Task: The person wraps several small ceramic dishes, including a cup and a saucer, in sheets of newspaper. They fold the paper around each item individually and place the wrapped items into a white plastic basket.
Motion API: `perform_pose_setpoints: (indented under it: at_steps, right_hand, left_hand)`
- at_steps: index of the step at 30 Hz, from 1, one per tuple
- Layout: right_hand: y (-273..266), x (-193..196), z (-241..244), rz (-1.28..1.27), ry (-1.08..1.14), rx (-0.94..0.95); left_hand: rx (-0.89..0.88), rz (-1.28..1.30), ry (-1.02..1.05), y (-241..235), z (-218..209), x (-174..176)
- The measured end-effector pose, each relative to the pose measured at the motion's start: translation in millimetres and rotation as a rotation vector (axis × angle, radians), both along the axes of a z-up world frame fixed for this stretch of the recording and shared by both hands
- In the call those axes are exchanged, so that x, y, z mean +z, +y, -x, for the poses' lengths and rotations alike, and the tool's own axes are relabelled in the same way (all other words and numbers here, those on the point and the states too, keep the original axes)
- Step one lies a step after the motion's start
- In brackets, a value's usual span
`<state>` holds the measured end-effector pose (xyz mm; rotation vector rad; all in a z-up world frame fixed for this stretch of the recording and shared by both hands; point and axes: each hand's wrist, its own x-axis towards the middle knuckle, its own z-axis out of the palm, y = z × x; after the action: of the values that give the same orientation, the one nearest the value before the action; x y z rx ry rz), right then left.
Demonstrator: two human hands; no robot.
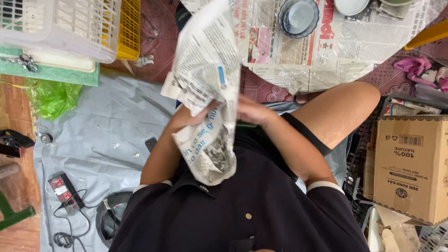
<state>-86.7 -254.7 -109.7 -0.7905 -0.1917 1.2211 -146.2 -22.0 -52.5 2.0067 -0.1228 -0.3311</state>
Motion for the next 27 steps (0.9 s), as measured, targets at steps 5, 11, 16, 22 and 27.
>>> perform_pose_setpoints:
  at_steps: [5, 11, 16, 22, 27]
  right_hand:
    - [11.8, 4.6, 34.5, -0.042, 0.073, -0.376]
    - [11.4, 15.1, 22.6, 0.02, -0.024, -0.535]
    - [1.2, 5.7, -5.3, 0.06, -0.347, -0.628]
    - [21.1, 3.0, -8.0, 0.159, 0.058, -0.293]
    - [8.9, 23.7, -7.4, -0.024, 0.302, -0.389]
  left_hand:
    - [0.031, 0.106, -0.183, -3.7, -2.3, 24.4]
    - [-0.021, 0.171, -0.199, 18.2, -9.1, 29.8]
    - [0.138, -0.156, -0.155, 44.0, -3.2, 6.4]
    - [-0.042, -0.089, -0.191, 12.7, -3.3, 4.1]
    - [0.036, 0.4, -0.112, 1.8, -7.5, 25.3]
